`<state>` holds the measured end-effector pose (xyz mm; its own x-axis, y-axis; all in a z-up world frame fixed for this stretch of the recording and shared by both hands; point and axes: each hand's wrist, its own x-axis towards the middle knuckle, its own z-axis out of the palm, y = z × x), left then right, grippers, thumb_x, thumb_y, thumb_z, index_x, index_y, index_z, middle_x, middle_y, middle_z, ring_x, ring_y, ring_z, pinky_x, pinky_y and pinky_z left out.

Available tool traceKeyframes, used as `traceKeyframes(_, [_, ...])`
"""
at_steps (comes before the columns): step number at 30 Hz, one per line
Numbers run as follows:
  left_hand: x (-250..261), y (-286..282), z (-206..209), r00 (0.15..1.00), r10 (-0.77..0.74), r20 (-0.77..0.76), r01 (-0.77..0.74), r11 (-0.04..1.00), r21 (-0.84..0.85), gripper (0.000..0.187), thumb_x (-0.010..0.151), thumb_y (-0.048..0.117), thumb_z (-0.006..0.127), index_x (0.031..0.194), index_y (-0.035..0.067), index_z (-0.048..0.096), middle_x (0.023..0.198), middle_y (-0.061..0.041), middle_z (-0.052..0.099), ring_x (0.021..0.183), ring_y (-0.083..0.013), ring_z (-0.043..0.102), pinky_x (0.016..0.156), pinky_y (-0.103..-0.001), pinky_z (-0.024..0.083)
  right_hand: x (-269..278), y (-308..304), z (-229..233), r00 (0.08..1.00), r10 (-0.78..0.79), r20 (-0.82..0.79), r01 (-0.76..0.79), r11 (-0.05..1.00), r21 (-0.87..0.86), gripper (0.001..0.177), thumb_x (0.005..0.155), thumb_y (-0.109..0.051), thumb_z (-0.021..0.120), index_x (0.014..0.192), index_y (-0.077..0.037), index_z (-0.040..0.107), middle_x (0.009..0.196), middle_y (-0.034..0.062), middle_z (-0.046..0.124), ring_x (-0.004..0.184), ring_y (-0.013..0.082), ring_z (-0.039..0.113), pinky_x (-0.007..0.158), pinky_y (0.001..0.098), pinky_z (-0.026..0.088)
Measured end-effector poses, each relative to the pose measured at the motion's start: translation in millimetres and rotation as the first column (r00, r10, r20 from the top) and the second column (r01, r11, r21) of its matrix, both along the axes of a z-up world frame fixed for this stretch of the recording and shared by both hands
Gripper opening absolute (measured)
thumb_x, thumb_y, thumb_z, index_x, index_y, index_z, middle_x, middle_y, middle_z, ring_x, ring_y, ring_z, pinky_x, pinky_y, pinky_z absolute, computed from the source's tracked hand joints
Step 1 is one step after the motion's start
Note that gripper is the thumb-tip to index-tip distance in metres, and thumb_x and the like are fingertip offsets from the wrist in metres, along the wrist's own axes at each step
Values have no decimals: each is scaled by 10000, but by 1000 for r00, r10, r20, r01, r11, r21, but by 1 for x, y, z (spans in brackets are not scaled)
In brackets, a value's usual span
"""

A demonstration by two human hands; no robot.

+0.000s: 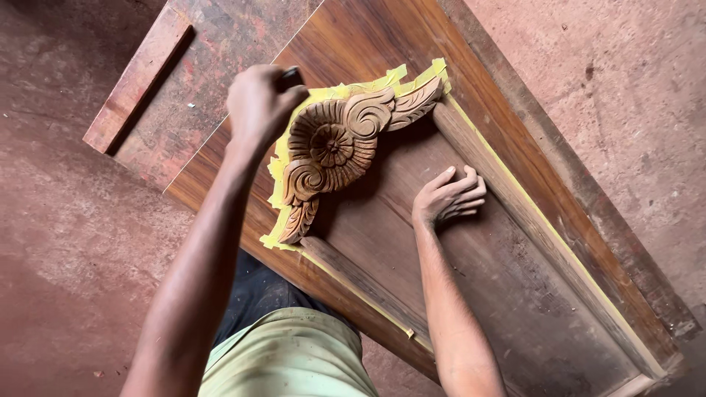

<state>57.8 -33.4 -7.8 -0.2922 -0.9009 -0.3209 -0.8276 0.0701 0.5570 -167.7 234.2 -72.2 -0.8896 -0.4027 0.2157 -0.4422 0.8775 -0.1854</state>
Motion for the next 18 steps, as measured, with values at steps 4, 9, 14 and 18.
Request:
traceKeyframes(4, [36,40,-18,926,-45,-374,-61,961,-268,106,1018,65,674,1103,14,710,1013,-100,769,884,-209,767,796,-354,625,-1,-2,1,1000,-4,7,4,1000,-1,298,1046,-313,605,1266,-139,502,1309,138,466,1219,390,466,961,577,367])
traceKeyframes(9, [52,91,-24,873,206,-443,-236,972,-12,288,917,197,830,1120,35,707,995,-114,764,853,-221,764,722,-354,637,3,2,4,999,-22,27,22,1000,1,283,1043,-312,600,1256,-148,512,1302,127,477,1206,385,474,949,572,371])
traceKeyframes(14, [15,66,8,937,107,-332,-208,935,-285,490,896,394,810,1300,146,687,1147,-85,730,967,-240,738,786,-379,621,3,-9,1,999,-24,-46,24,1000,-1,286,1042,-324,607,1249,-145,521,1286,132,483,1203,391,484,947,573,378])
traceKeyframes(18, [-1,77,12,958,92,-271,-199,894,-402,465,908,445,793,1302,217,697,1058,-66,636,908,-232,672,688,-349,582,0,4,-4,998,-3,-66,4,1000,21,295,1036,-342,611,1240,-146,527,1262,130,493,1182,395,492,922,574,381])
